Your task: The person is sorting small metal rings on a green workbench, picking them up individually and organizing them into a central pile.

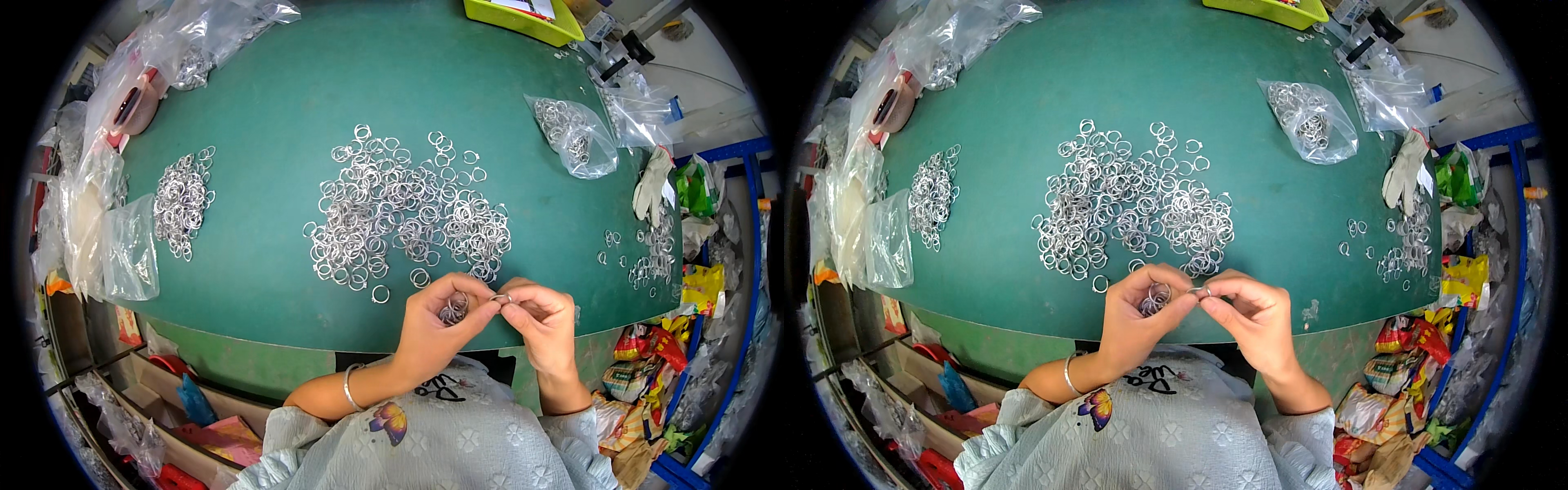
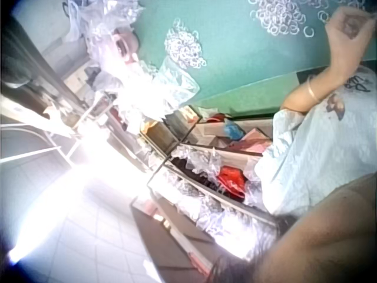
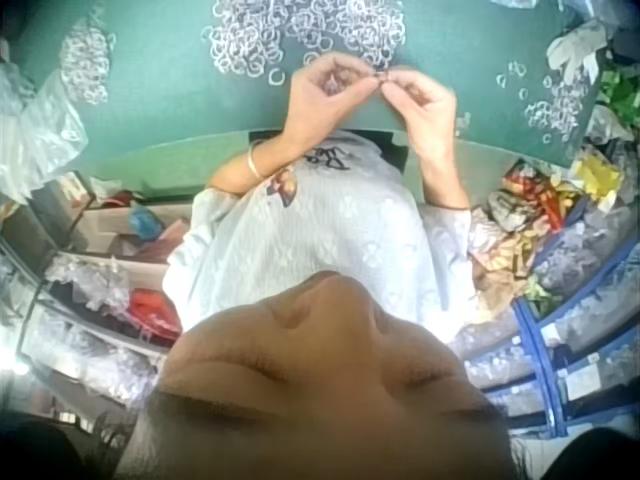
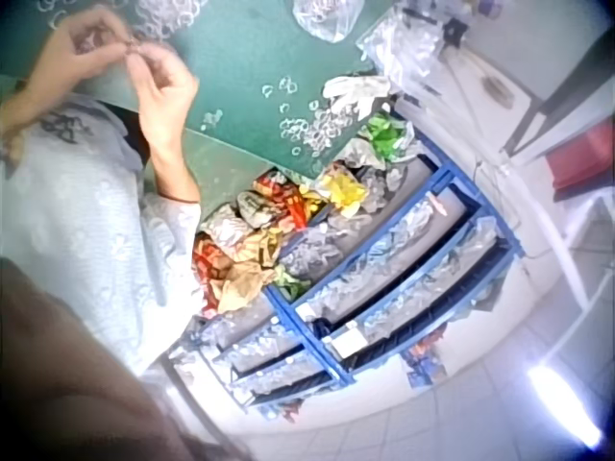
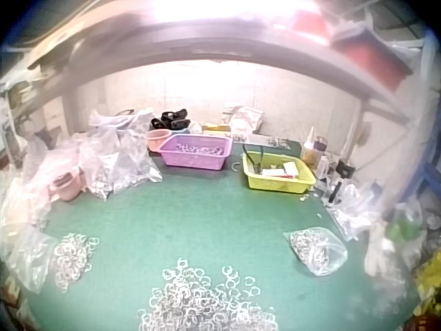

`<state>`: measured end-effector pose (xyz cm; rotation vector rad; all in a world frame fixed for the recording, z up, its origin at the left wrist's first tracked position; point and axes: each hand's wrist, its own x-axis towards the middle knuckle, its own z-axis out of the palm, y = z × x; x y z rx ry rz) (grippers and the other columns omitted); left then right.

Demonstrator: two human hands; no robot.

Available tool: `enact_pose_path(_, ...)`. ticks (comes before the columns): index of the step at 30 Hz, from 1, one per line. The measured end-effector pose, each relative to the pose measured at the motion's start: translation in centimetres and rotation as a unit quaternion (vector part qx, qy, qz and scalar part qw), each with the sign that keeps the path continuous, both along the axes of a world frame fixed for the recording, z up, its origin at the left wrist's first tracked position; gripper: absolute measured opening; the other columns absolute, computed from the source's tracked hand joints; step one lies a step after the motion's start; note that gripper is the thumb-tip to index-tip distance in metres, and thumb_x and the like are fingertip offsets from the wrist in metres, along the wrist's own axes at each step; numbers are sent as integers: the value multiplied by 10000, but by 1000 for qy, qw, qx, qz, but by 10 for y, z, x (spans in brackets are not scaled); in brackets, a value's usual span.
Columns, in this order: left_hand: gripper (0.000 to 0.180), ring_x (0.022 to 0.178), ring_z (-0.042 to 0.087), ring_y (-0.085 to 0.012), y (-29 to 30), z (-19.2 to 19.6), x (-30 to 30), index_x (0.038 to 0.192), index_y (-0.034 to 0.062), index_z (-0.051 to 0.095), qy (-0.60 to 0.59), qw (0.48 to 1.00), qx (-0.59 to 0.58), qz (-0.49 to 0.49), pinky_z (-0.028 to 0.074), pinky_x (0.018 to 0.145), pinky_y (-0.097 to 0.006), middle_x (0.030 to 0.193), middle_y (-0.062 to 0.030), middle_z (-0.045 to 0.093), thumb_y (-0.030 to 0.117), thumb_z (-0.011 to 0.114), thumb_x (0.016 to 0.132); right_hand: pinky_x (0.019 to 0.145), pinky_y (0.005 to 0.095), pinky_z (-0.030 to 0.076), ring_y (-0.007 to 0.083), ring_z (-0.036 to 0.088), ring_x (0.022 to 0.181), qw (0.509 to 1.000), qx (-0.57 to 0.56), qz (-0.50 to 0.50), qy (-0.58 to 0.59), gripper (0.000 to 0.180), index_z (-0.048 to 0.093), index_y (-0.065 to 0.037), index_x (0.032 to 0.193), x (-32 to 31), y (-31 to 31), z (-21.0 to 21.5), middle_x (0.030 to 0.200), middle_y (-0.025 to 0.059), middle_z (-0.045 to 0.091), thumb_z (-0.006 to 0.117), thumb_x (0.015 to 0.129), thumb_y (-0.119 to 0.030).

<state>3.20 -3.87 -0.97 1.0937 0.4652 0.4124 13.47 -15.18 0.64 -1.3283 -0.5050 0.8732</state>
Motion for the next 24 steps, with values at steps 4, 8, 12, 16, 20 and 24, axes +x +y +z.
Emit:
enact_pose_path(4, 75, 625, 411, 1, 0, 1, -1, 838, 17, 578, -14, 1000, -18, -7, 313, 533, -156, 803, 7, 564, -10, 607, 774, 700, 259, 442, 168, 558, 785, 997, -8, -2, -78, 113, 609, 58, 860, -1, 1, 3, 846, 120, 609, 589, 753, 90)
enact_pose_path(8, 76, 617, 404, 2, 0, 3, -1, 843, 18, 581, -19, 999, -25, -6, 310, 530, -154, 800, 8, 563, -10, 604, 776, 681, 261, 446, 168, 559, 775, 993, -13, 1, -114, 109, 611, 54, 853, -2, 2, 5, 834, 120, 611, 593, 751, 87)
enact_pose_path(12, 83, 615, 407, -2, 0, 3, -1, 856, 15, 579, -29, 999, -20, -12, 313, 530, -153, 804, 6, 560, -11, 599, 780, 668, 259, 446, 171, 559, 764, 992, -8, -1, -124, 100, 612, 52, 844, -2, 2, 6, 826, 116, 613, 601, 749, 78)
enact_pose_path(16, 146, 614, 424, -20, 0, 4, -2, 953, 12, 562, -39, 996, -74, -41, 340, 533, -163, 804, -3, 555, 0, 566, 807, 649, 284, 428, 200, 555, 732, 967, -35, -9, -252, 112, 605, 41, 808, -1, 3, 6, 799, 107, 605, 635, 702, 61)
enact_pose_path(20, 212, 607, 445, -42, -1, -4, -1, 1058, 14, 533, -26, 996, -57, -65, 368, 529, -186, 806, -15, 548, 46, 520, 849, 637, 331, 378, 236, 533, 678, 794, -71, -47, -602, 156, 599, 13, 778, -5, 4, 14, 756, 94, 579, 657, 636, 40)
enact_pose_path(24, 223, 601, 454, -53, -6, -7, 2, 1065, 1, 536, -15, 988, -128, -87, 368, 515, -199, 793, -22, 544, 122, 484, 885, 636, 351, 354, 230, 521, 718, 761, -103, -4, -640, 215, 606, 3, 799, -6, 6, 11, 797, 79, 556, 680, 598, 5)
